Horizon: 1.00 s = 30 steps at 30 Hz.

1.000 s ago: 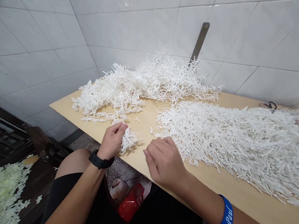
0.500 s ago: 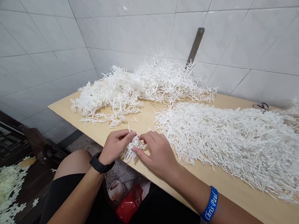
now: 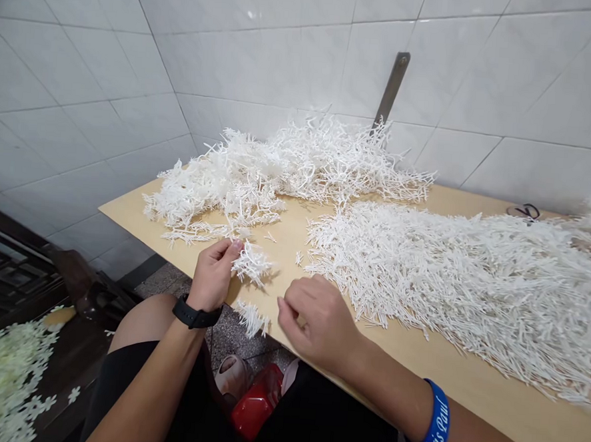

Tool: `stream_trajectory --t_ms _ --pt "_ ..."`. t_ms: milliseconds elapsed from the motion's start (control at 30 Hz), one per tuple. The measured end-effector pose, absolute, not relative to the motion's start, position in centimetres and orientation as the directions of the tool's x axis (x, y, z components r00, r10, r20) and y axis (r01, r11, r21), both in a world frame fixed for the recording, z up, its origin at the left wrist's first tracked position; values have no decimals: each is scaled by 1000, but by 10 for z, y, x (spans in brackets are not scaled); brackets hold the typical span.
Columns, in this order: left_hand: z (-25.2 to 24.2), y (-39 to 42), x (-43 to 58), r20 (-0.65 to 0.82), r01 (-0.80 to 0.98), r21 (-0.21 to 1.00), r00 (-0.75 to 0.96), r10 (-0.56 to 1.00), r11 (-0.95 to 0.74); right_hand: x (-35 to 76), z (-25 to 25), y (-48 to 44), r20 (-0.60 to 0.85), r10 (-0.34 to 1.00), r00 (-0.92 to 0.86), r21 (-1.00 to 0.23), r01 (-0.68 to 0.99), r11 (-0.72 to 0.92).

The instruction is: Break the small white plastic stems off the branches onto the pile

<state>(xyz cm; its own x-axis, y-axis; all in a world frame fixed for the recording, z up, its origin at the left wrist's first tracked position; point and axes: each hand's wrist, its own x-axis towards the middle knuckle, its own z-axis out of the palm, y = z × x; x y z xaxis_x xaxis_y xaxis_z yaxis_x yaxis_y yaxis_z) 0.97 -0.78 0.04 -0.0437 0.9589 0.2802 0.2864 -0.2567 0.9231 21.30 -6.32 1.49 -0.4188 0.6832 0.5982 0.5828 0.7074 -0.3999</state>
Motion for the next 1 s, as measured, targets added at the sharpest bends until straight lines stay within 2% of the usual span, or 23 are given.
stream_trajectory --t_ms 100,167,300,400,500,600,700,800,1000 --pt "3 -10 10 264 259 930 23 964 -261 225 13 -50 553 791 -262 -318 811 491" --pt "4 -13 13 251 253 934 37 967 -253 228 13 -44 569 804 -172 -281 879 386" --pt "3 -15 17 235 247 941 8 972 -230 221 16 -48 625 742 -242 -345 767 541" --pt "2 -13 17 245 230 944 -11 970 -236 214 15 -55 613 721 -324 -378 680 628" --pt "5 -15 18 251 223 942 32 968 -251 212 14 -58 588 743 -320 -441 643 626" --pt "7 -19 20 241 227 936 150 959 -271 210 12 -57 507 788 -351 -490 634 598" --pt "6 -23 22 208 226 935 278 938 -274 206 9 -56 418 814 -403 -465 675 573" --pt "4 -25 22 192 254 925 330 924 -283 204 7 -55 393 804 -447 -424 687 590" --pt "1 -23 26 248 333 899 147 957 -284 204 9 -54 425 784 -452 -448 647 617"
